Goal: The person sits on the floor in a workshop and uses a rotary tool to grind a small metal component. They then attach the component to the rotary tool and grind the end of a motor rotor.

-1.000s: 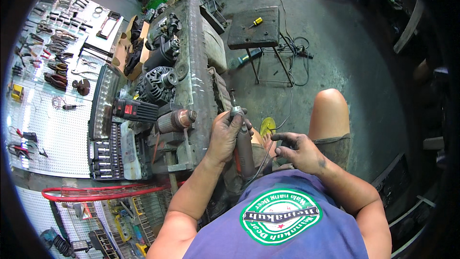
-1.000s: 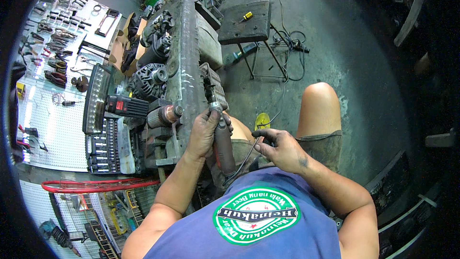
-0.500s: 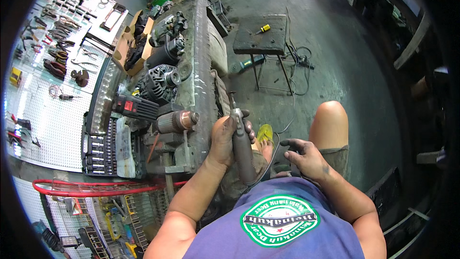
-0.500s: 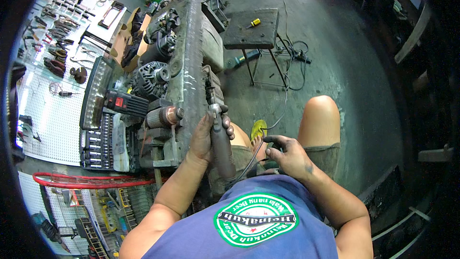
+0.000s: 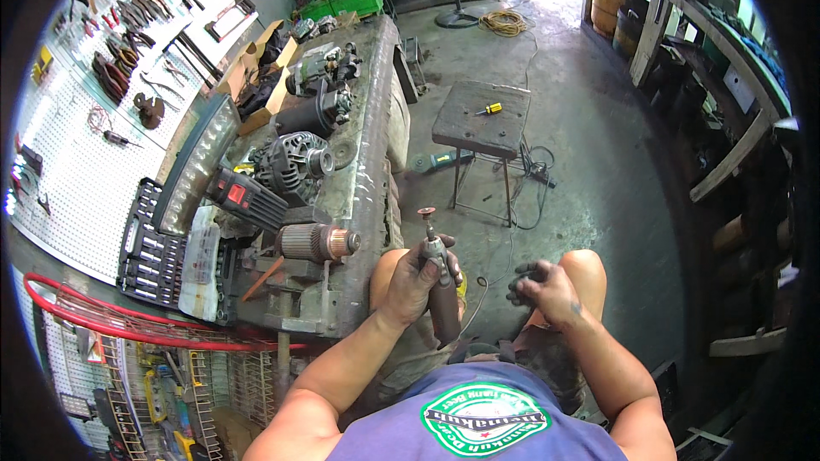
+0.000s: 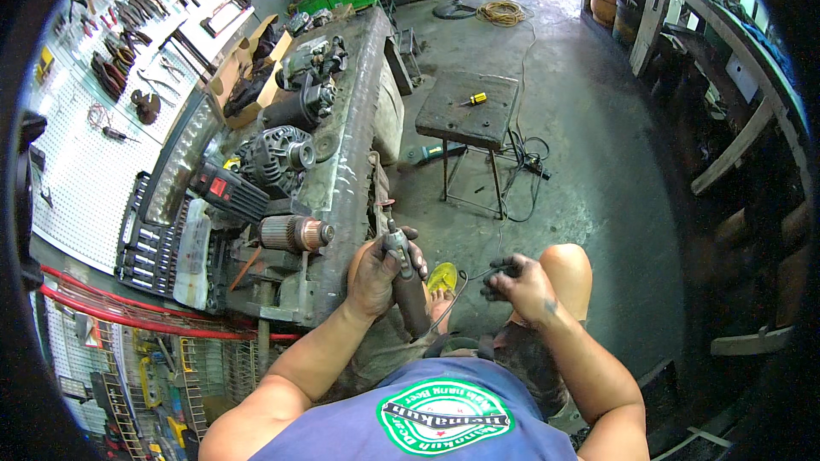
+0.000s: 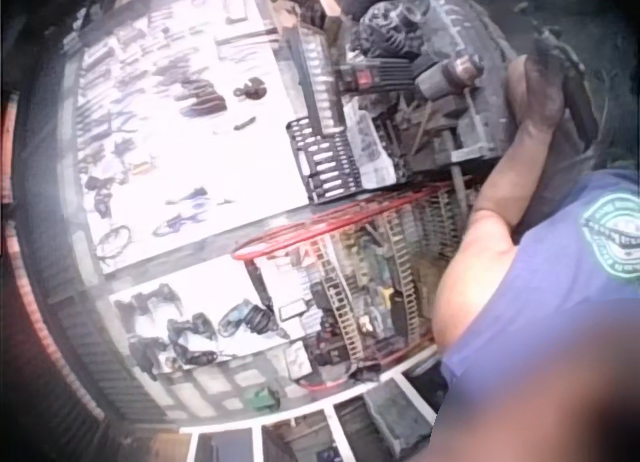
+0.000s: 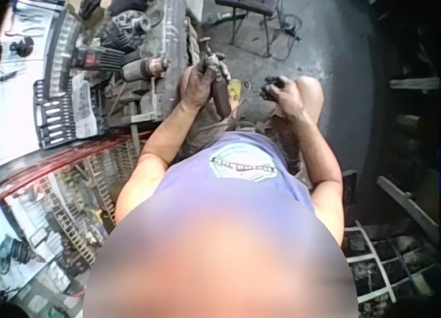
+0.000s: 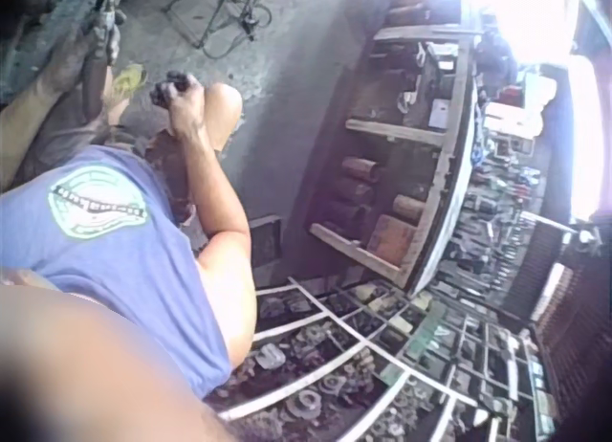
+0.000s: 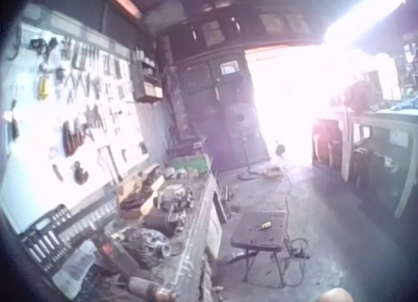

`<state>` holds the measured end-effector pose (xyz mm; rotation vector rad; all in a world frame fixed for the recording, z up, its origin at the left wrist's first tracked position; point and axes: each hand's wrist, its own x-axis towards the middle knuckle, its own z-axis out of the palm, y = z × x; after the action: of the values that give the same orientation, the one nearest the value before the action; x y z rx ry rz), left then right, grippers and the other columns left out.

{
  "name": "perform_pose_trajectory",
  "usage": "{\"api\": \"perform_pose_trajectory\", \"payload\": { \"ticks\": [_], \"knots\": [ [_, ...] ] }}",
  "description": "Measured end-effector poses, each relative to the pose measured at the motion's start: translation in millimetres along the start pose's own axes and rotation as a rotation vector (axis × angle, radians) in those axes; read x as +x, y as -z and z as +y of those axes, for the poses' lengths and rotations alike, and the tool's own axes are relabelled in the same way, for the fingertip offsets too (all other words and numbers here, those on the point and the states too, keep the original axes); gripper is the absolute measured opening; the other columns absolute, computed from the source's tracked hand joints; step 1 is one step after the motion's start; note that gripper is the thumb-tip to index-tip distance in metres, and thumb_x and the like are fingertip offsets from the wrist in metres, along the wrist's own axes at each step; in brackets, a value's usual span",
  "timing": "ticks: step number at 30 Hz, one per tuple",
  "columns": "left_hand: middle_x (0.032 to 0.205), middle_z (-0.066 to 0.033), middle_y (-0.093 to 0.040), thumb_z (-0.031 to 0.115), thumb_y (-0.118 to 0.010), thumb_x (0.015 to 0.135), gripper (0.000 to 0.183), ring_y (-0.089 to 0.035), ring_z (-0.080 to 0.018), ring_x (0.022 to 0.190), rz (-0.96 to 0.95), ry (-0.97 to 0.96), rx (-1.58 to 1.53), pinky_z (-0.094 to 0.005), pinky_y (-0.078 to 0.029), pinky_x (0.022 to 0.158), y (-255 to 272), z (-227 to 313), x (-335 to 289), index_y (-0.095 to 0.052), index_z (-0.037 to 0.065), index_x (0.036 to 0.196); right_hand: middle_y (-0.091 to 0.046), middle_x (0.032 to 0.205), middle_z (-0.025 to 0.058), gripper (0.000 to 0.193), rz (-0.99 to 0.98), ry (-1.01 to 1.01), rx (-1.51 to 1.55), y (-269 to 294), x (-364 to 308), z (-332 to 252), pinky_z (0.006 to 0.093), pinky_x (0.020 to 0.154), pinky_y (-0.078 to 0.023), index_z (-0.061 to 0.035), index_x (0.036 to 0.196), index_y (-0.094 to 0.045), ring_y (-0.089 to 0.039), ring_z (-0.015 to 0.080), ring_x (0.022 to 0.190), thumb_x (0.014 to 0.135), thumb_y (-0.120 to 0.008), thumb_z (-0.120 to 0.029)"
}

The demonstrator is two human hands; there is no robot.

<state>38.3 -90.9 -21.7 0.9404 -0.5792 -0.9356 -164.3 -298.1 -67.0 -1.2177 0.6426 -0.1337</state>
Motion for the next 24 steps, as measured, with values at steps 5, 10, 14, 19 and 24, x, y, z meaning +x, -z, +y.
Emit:
{"api": "perform_pose_trajectory", "payload": {
  "ticks": [5,10,14,19,24],
  "knots": [
    [0.101,-0.0078,-0.065,0.048,-0.076,0.1,0.066,-0.068,-0.0226,0.095,0.088,0.099,-0.154,-0.0377,-0.058,0.086,4,-18,2,-0.053,0.005,0.145,-0.079,0.098,0.0189,0.03,0.115,0.19,-0.464,20,105,-36,0.0382,0.082,-0.062,0.0069,0.115,-0.073,-0.077,0.0226,0.09,0.093,-0.081,-0.013],
    [0.104,-0.006,-0.062,0.028,-0.083,0.096,0.066,-0.068,-0.0209,0.095,0.062,0.137,-0.051,-0.039,-0.06,0.084,2,-46,-3,-0.047,0.01,0.149,-0.078,0.115,0.023,0.038,0.372,0.521,-0.956,28,251,-82,0.0463,0.097,-0.059,-0.0058,0.127,-0.076,-0.075,0.0404,0.109,0.09,-0.074,-0.011],
    [0.11,-0.0045,-0.062,0.005,-0.082,0.088,0.07,-0.066,-0.0161,0.101,0.118,0.087,-0.014,-0.0348,-0.058,0.089,-1,-68,-10,-0.046,0.01,0.147,-0.075,0.124,0.0235,0.035,0.437,0.548,-1.243,22,339,-119,0.0487,0.105,-0.056,-0.0101,0.127,-0.077,-0.069,0.0432,0.121,0.093,-0.067,-0.012],
    [0.104,-0.0043,-0.066,0.008,-0.081,0.092,0.058,-0.068,-0.0163,0.096,0.202,0.066,0.257,-0.0342,-0.058,0.089,4,-83,-14,-0.049,0.003,0.14,-0.07,0.131,0.0268,0.035,0.465,0.471,-1.326,5,366,-146,0.05,0.107,-0.055,-0.0108,0.13,-0.074,-0.067,0.0435,0.125,0.096,-0.064,-0.012],
    [0.102,-0.0065,-0.066,0.016,-0.077,0.095,0.054,-0.069,-0.0207,0.09,0.325,0.039,0.026,-0.0373,-0.059,0.085,14,-74,4,-0.049,0.001,0.138,-0.067,0.139,0.0289,0.055,0.391,0.719,-1.103,-21,302,-121,0.0505,0.106,-0.055,-0.0066,0.144,-0.065,-0.067,0.0452,0.127,0.099,-0.076,-0.036]
  ]
}}
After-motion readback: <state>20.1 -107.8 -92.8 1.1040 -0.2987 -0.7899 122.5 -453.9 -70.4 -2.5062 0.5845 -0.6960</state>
